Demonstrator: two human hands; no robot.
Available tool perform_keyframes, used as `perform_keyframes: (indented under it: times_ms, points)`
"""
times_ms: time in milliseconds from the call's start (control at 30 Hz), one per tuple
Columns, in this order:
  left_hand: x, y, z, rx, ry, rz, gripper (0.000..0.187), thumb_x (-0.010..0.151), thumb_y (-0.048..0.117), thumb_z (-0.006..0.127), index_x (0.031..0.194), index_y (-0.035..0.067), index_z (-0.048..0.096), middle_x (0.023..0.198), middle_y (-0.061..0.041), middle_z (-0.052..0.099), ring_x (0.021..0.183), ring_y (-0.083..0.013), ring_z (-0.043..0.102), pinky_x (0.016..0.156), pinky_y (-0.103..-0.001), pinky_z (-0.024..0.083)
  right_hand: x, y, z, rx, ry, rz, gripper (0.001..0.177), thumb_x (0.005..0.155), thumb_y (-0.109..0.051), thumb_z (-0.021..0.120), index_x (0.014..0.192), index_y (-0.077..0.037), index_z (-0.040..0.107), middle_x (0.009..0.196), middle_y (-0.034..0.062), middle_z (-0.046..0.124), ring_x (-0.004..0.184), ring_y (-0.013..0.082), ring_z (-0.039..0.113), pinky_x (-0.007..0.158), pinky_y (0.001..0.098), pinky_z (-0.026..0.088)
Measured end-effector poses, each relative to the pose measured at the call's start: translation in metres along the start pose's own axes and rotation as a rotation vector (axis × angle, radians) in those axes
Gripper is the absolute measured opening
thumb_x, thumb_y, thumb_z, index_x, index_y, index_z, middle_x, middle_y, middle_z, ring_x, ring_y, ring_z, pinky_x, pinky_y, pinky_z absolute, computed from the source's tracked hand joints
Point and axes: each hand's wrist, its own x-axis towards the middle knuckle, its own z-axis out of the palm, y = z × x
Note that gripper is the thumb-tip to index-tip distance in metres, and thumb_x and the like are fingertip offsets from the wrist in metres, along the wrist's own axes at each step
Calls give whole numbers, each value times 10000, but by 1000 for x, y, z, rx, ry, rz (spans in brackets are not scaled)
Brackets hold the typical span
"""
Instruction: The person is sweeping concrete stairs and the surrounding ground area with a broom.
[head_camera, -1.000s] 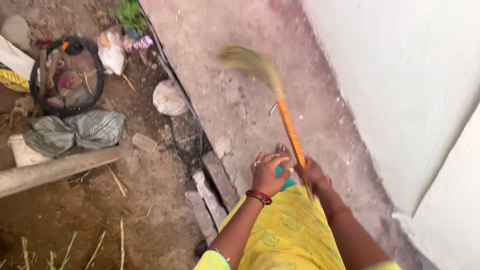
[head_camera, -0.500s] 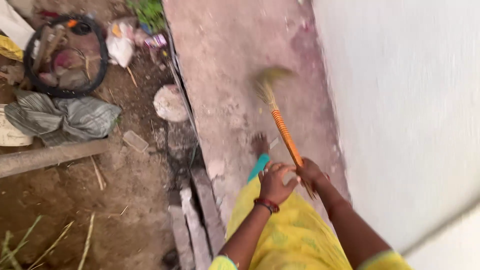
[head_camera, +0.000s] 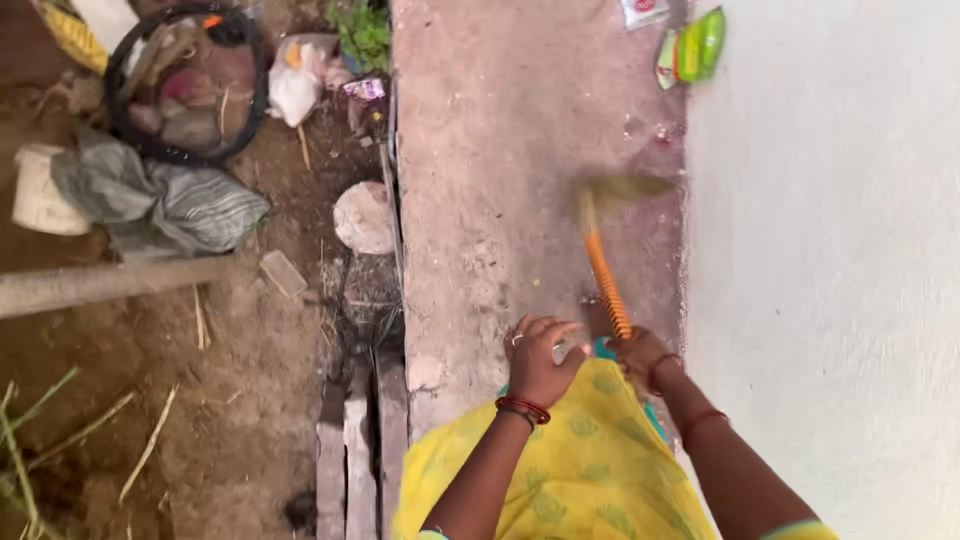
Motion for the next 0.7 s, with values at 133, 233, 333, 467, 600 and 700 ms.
perform_keyframes:
  times_ms: [133, 233, 333, 467, 600, 700]
  points:
    - [-22, 21, 26, -60, 39, -46, 358, 875, 432, 763, 1145, 198, 733, 1184, -56, 716, 1211, -300, 628, 1182, -499, 365, -71, 0, -39, 235, -6, -148, 269, 864, -243, 779, 928, -79, 576, 598, 28, 537, 448, 161, 487, 399, 354, 434]
    - [6, 54, 43, -46, 88, -112, 343, 834, 387, 803, 1104, 178, 767, 1177, -84, 726, 1255, -368, 571, 1137, -547, 324, -4, 18, -80, 305, 72, -112, 253, 865, -242, 763, 939, -88, 576, 599, 45, 529, 449, 181, 487, 399, 374, 434]
    - [6, 78, 76, -51, 81, -200, 356, 838, 391, 816, 1127, 187, 772, 1211, -94, 715, 1302, -365, 554, 1193, -562, 281, 82, 44, -141, -244, 37, -140, 149, 878, -209, 686, 954, -240, 561, 662, -13, 562, 476, 169, 578, 447, 359, 520]
    - [0, 100, 113, -188, 84, -308, 396, 848, 448, 785, 1181, 237, 752, 1305, -63, 661, 1409, -370, 449, 1209, -527, 296, 10, -80, -172, -420, 65, -63, 379, 944, -293, 774, 952, 54, 625, 700, 141, 638, 541, 252, 581, 476, 425, 499]
    - [-7, 124, 100, -190, 69, -456, 391, 834, 434, 778, 1167, 230, 754, 1295, -25, 679, 1390, -343, 459, 1189, -568, 218, -59, -104, -162, -587, 205, -312, 442, 916, -366, 730, 1102, -23, 521, 773, 218, 681, 668, 376, 676, 541, 465, 543]
    - [-9, 121, 102, -163, 90, -504, 372, 813, 400, 804, 1140, 226, 769, 1281, -43, 674, 1392, -350, 427, 1139, -592, 202, -60, -83, -173, -984, 143, -574, 522, 936, -501, 650, 1165, -57, 497, 780, 235, 712, 755, 434, 711, 651, 504, 553]
